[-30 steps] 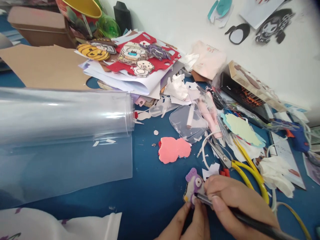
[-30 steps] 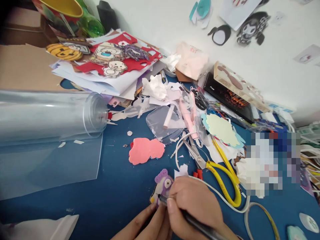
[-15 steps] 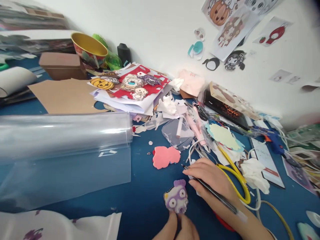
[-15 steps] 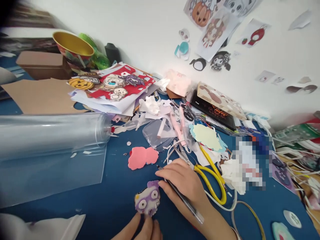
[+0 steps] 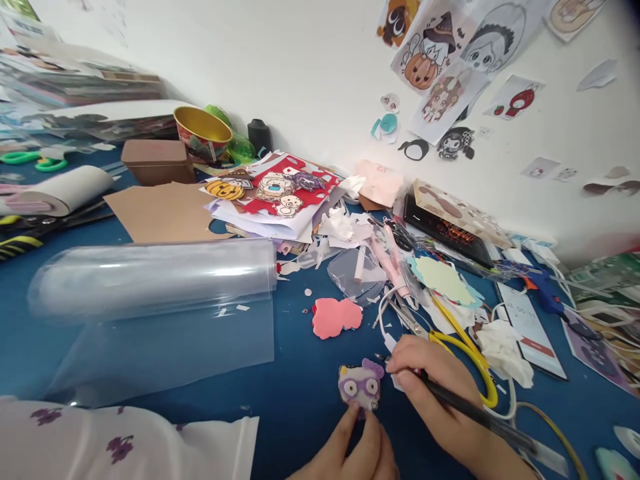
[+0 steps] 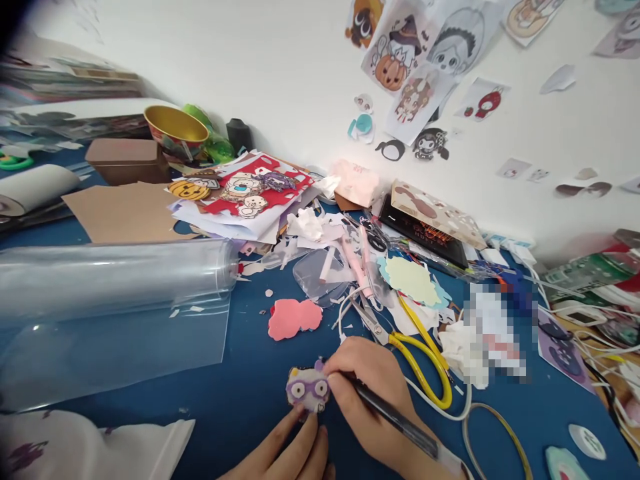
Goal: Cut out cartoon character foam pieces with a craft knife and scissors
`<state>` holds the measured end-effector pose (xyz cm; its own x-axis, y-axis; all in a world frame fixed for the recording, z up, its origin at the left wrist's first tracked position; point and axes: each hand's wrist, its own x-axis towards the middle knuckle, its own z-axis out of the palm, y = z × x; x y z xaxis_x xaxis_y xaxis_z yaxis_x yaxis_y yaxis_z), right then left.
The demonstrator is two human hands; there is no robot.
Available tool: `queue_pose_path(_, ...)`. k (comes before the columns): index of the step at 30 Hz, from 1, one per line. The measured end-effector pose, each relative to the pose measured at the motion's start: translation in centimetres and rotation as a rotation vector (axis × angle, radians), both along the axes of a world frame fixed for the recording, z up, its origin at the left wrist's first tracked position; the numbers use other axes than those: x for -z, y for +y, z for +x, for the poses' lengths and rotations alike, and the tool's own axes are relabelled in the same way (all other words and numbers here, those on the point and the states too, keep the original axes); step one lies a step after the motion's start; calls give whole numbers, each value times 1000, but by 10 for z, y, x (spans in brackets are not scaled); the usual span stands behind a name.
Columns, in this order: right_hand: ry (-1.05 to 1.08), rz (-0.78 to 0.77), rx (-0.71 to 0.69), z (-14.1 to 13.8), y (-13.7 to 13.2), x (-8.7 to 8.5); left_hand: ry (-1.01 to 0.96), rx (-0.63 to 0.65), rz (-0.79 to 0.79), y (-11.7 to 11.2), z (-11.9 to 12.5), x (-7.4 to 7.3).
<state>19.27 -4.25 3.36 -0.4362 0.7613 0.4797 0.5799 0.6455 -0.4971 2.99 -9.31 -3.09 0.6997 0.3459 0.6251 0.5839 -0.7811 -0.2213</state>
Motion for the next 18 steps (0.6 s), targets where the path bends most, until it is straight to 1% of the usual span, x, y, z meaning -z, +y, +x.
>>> queue_pose_path(3, 54, -75, 46, -7, -7, 6, 13, 27, -51, 1, 0, -3)
queue_pose_path(5, 71, -113, 15, -11, -7, 11, 14, 52, -52, 2, 0, 0)
queue_pose_path(6, 52, -103, -4, -12, -6, 13, 6, 50, -38, 2, 1, 2)
queue_pose_path(9, -117, -43, -20, -15, 0, 15, -22, 14, -7, 2, 4, 8)
queue_pose_path(11, -226, -36, -45, -15, 1, 15, -42, -14, -6, 1, 8, 13)
queue_pose_path(12, -251, -48, -57, -15, 1, 15, -58, -28, -3, 0, 10, 16)
queue_pose_path(15, -241, -84, -73, -11, -1, 18, -112, -86, 1, -4, 17, 23)
queue_pose_path(18, -261, -70, -97, -11, -1, 19, -144, -115, -12, -8, 23, 27)
